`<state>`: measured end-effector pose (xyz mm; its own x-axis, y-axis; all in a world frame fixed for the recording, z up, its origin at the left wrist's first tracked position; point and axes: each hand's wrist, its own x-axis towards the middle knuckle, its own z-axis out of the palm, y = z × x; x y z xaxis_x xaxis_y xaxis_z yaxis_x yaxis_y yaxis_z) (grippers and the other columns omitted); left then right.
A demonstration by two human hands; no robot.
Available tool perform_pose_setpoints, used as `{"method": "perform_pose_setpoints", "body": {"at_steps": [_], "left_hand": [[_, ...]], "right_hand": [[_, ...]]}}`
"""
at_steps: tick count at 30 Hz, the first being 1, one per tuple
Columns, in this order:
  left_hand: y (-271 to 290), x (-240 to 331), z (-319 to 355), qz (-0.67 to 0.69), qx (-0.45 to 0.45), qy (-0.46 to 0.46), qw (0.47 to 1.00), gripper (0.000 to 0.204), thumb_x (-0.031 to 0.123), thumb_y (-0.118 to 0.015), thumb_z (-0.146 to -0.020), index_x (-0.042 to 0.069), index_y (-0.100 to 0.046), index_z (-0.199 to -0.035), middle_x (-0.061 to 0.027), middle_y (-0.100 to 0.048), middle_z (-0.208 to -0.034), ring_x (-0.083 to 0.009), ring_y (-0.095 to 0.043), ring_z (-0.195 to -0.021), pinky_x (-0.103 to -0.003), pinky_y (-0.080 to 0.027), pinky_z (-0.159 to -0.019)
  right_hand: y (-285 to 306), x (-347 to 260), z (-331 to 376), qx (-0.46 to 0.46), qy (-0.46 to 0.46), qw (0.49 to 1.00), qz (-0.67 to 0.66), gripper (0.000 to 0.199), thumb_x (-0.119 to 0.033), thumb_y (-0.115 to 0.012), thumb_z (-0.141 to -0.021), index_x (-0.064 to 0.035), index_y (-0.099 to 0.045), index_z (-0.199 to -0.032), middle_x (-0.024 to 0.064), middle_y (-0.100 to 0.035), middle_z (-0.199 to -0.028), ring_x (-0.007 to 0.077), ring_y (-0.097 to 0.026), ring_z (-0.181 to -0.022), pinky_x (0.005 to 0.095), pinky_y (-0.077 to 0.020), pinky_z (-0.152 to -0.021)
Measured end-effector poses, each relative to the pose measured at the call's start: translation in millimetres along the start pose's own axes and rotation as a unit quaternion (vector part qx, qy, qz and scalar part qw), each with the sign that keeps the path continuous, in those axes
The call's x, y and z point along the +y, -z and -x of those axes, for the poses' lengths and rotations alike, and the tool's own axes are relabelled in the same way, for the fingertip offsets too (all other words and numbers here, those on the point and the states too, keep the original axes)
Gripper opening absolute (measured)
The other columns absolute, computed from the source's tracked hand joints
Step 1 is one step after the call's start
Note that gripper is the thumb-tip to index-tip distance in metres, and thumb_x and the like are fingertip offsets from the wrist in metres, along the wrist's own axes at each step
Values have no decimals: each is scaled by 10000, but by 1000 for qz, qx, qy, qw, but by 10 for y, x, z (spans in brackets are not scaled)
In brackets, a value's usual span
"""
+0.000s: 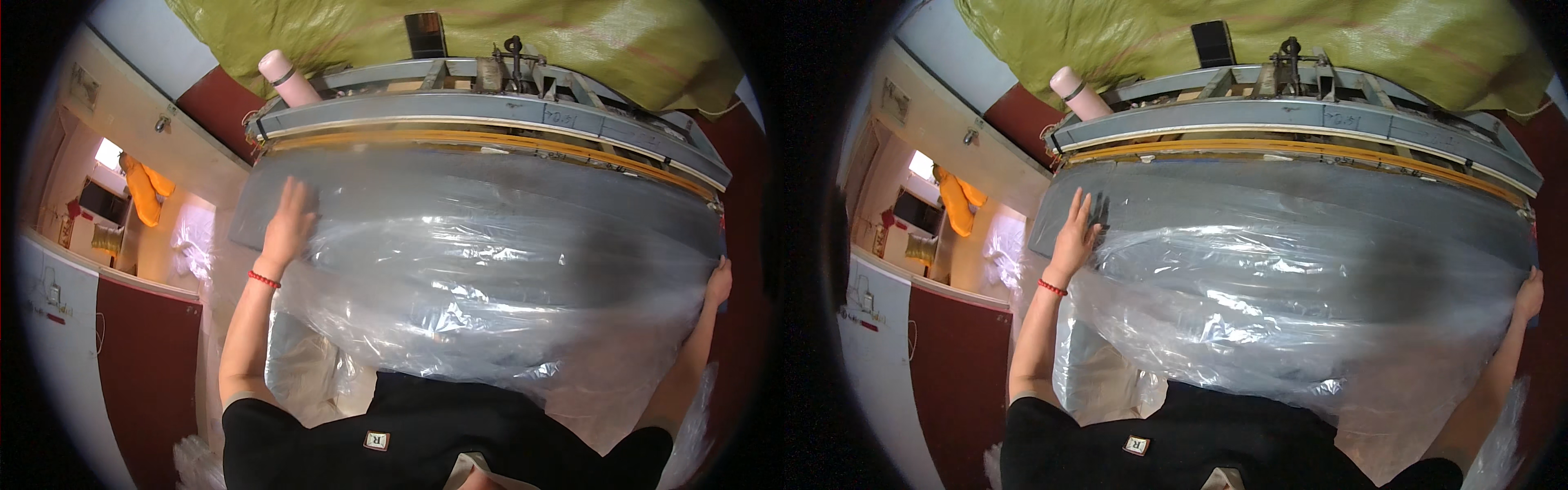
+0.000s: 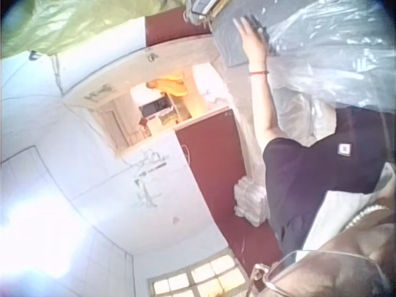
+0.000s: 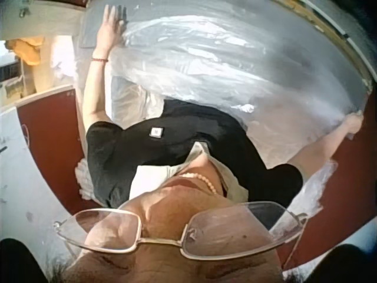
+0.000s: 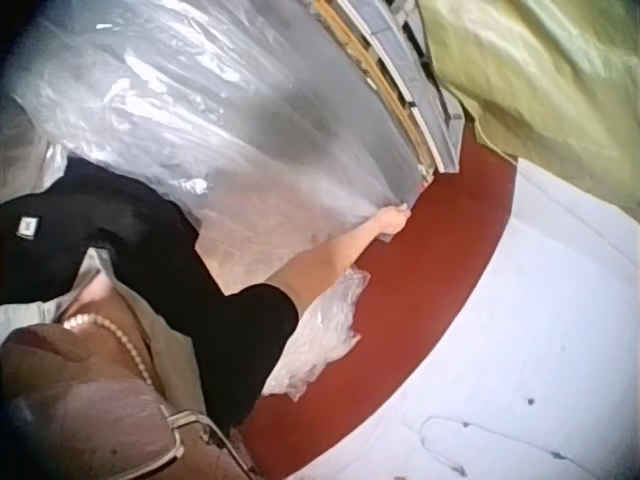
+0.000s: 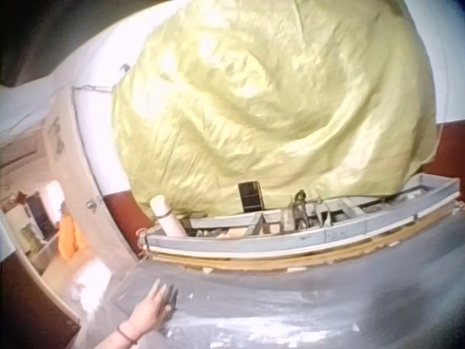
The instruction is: Spreading out and smoothing large plastic sheets over a industrial machine surface.
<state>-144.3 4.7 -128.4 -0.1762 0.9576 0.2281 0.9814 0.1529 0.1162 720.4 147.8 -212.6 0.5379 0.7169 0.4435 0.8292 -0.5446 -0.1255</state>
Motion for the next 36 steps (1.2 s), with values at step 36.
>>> {"method": "perform_pose_setpoints", "body": {"at_steps": [36], "left_hand": [[280, 473, 234, 401, 167, -77, 898, 151, 161, -551, -810, 29, -529, -879, -25, -558, -775, -160, -533, -744, -293, -400, -723]], "right_hand": [[-228, 320, -173, -33, 0, 999, -9, 452, -433, -270, -894, -92, -510, -1069, 164, -558, -1024, 380, -516, -914, 461, -410, -701]]}}
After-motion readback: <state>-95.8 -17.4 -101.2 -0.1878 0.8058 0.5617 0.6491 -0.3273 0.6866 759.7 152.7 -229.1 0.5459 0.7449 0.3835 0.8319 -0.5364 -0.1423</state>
